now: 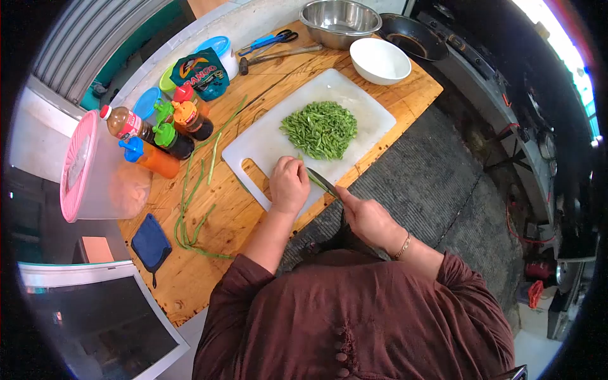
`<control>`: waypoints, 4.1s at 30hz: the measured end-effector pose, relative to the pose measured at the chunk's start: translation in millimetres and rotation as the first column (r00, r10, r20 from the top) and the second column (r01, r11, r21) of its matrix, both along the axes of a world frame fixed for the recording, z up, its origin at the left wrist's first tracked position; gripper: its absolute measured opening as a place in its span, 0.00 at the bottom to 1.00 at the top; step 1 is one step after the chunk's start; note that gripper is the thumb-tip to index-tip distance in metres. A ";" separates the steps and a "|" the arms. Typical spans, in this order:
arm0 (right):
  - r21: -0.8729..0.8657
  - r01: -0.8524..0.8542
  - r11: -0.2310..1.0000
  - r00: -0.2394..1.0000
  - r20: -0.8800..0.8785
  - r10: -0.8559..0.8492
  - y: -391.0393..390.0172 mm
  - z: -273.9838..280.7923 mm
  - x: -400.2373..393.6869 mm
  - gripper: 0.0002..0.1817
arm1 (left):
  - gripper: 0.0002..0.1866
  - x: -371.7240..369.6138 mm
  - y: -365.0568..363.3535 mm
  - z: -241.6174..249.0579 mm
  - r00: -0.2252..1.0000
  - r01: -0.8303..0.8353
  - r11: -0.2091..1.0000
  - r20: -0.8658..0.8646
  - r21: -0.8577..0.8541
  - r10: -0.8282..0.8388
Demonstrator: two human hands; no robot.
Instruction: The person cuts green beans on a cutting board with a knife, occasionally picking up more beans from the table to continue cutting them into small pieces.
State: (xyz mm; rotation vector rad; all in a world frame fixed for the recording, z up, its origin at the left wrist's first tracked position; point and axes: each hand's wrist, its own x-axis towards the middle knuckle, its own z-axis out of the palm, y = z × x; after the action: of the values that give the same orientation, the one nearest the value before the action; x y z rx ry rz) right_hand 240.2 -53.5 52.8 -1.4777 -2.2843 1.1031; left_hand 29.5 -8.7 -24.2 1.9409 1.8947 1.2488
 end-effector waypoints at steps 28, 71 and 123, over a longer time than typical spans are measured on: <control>0.211 -0.211 0.955 0.972 0.147 0.182 46.8 -26.9 -19.9 0.34 | 0.06 9.1 1.5 11.0 0.990 -0.139 0.973 0.005 -0.184 0.142; 0.263 -0.427 0.865 0.904 0.092 0.418 79.6 -42.3 17.6 0.36 | 0.09 67.5 -0.8 7.1 0.868 -0.495 0.858 -0.124 -0.139 0.481; 0.226 -0.424 0.877 0.903 0.041 0.427 79.8 -37.0 -18.2 0.38 | 0.09 43.6 -6.8 11.0 0.909 -0.412 0.893 -0.007 -0.182 0.418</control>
State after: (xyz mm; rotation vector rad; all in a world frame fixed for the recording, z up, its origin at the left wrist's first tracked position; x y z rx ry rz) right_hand 222.0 26.3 15.8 -0.9020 -2.7008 0.8910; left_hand 73.1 -15.4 -13.1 1.4630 2.3977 1.1406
